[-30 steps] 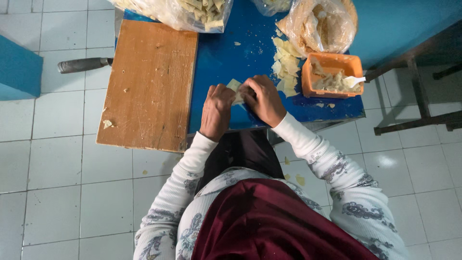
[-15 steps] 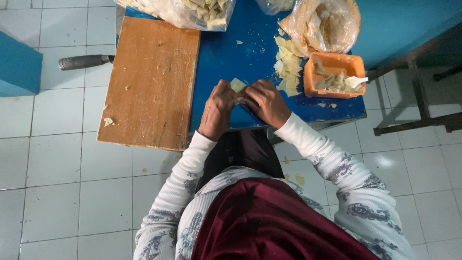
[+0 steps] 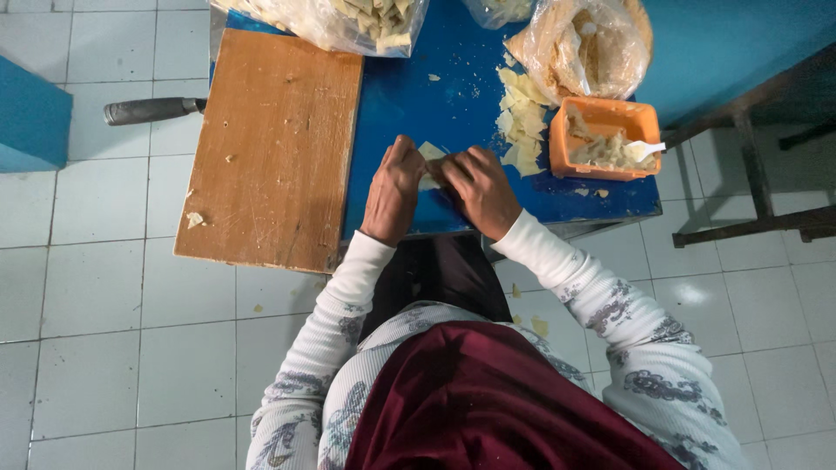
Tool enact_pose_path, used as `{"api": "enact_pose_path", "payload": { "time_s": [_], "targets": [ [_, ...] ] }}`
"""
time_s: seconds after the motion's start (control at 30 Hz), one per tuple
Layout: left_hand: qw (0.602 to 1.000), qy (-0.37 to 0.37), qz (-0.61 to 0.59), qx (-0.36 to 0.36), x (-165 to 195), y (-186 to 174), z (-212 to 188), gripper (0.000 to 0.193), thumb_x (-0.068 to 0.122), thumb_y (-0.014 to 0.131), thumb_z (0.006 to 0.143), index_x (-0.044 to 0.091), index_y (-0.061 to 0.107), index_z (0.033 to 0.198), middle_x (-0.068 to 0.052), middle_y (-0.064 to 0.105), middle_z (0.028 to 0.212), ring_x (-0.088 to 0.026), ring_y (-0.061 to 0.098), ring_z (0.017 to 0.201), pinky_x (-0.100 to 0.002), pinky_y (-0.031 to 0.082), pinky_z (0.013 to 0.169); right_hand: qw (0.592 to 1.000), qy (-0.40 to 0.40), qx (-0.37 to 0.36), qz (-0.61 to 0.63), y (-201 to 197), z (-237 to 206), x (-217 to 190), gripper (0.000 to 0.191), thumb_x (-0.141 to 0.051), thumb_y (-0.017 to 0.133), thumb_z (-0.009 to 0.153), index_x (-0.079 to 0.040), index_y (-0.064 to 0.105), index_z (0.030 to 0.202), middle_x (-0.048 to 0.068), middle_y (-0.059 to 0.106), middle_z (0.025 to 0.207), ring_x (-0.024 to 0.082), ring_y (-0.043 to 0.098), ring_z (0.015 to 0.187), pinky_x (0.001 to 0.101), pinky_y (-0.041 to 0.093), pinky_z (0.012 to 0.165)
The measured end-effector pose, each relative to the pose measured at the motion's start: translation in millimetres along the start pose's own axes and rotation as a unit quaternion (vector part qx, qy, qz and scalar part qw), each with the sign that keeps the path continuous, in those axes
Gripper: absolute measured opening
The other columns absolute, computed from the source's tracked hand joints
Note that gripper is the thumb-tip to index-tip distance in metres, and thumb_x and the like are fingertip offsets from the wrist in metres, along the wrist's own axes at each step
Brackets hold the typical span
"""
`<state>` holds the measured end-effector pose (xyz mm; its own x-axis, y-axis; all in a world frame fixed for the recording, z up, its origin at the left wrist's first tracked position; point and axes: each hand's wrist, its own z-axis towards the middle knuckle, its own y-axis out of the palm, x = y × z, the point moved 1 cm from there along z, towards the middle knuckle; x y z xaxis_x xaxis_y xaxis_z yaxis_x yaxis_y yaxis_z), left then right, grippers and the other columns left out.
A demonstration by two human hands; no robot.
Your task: The person sits at a blue table assembling a layered food item. They lay thin yellow sheets on the table, spoon filling from an orange container onto a sheet, and stack the sheets into a growing pile, occasionally taking new sheets from a block on the wooden board and handling bags of cut pieces.
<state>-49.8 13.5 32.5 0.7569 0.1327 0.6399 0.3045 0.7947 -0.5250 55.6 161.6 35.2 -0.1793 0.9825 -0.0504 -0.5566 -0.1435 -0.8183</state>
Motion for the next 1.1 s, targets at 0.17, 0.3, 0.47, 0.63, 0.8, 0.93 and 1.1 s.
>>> {"api": "enact_pose_path", "payload": {
  "time_s": [0.17,0.3,0.47,0.63,0.8,0.93,1.1],
  "targets": [
    [1.000,-0.014,0.005,0.019,5,-3,-9,0.005,-0.006,0.055,0.093,-0.007,0.055,0.098,-0.020,0.051,0.103,-0.039,0.058,0.095,-0.045,0.049,0.078,0.997,0.008,-0.003,-0.077,-8,-4,-19,0.031,-0.011,0.068,0.093,-0.011,0.071,0.124,0.006,0.063,0.115,0.025,0.056,0.107,0.0409,0.045,0.087],
    [0.999,-0.015,0.011,0.031,11,-9,-20,0.017,-0.009,0.049,0.095,-0.007,0.056,0.110,-0.022,0.049,0.108,-0.041,0.057,0.097,-0.045,0.049,0.079,0.994,0.037,-0.017,-0.101,-5,4,-21,0.038,-0.012,0.066,0.098,-0.014,0.069,0.135,0.003,0.058,0.128,0.023,0.051,0.110,0.0399,0.043,0.090],
    [0.997,0.008,0.081,-0.006,16,-11,-31,0.032,-0.002,0.054,0.090,-0.001,0.062,0.121,-0.017,0.058,0.122,-0.036,0.059,0.109,-0.044,0.050,0.091,0.997,0.051,-0.022,-0.057,15,16,-3,0.044,-0.011,0.066,0.097,-0.017,0.067,0.140,0.004,0.053,0.131,0.026,0.047,0.107,0.0413,0.039,0.088],
    [0.984,0.038,0.173,-0.036,14,-9,-40,0.039,0.003,0.058,0.090,0.004,0.064,0.129,-0.014,0.059,0.135,-0.031,0.058,0.124,-0.042,0.047,0.101,0.997,0.033,-0.050,-0.038,21,36,21,0.063,0.002,0.066,0.091,-0.023,0.062,0.148,0.006,0.052,0.132,0.027,0.048,0.111,0.0388,0.040,0.091],
    [0.985,0.028,0.167,-0.040,11,-7,-42,0.043,0.000,0.057,0.088,0.006,0.065,0.130,-0.014,0.059,0.135,-0.031,0.058,0.123,-0.042,0.047,0.102,0.986,0.040,-0.079,0.143,14,46,26,0.069,0.000,0.071,0.087,-0.016,0.056,0.152,0.004,0.065,0.113,0.026,0.057,0.104,0.0429,0.040,0.093],
    [0.985,0.026,0.165,-0.044,11,-5,-42,0.044,0.000,0.059,0.088,0.006,0.065,0.131,-0.014,0.060,0.134,-0.031,0.058,0.124,-0.042,0.046,0.104,0.980,0.078,-0.083,0.163,22,44,39,0.056,-0.012,0.079,0.095,-0.017,0.059,0.147,0.004,0.074,0.089,0.022,0.068,0.080,0.0408,0.045,0.079],
    [0.985,0.029,0.164,-0.035,11,-6,-42,0.045,-0.002,0.058,0.087,0.004,0.065,0.131,-0.015,0.060,0.134,-0.033,0.058,0.125,-0.043,0.046,0.104,0.955,0.100,-0.019,0.277,6,108,97,0.043,-0.013,0.071,0.106,-0.004,0.058,0.146,0.010,0.077,0.095,0.018,0.074,0.079,0.0316,0.057,0.070]
  ]
}}
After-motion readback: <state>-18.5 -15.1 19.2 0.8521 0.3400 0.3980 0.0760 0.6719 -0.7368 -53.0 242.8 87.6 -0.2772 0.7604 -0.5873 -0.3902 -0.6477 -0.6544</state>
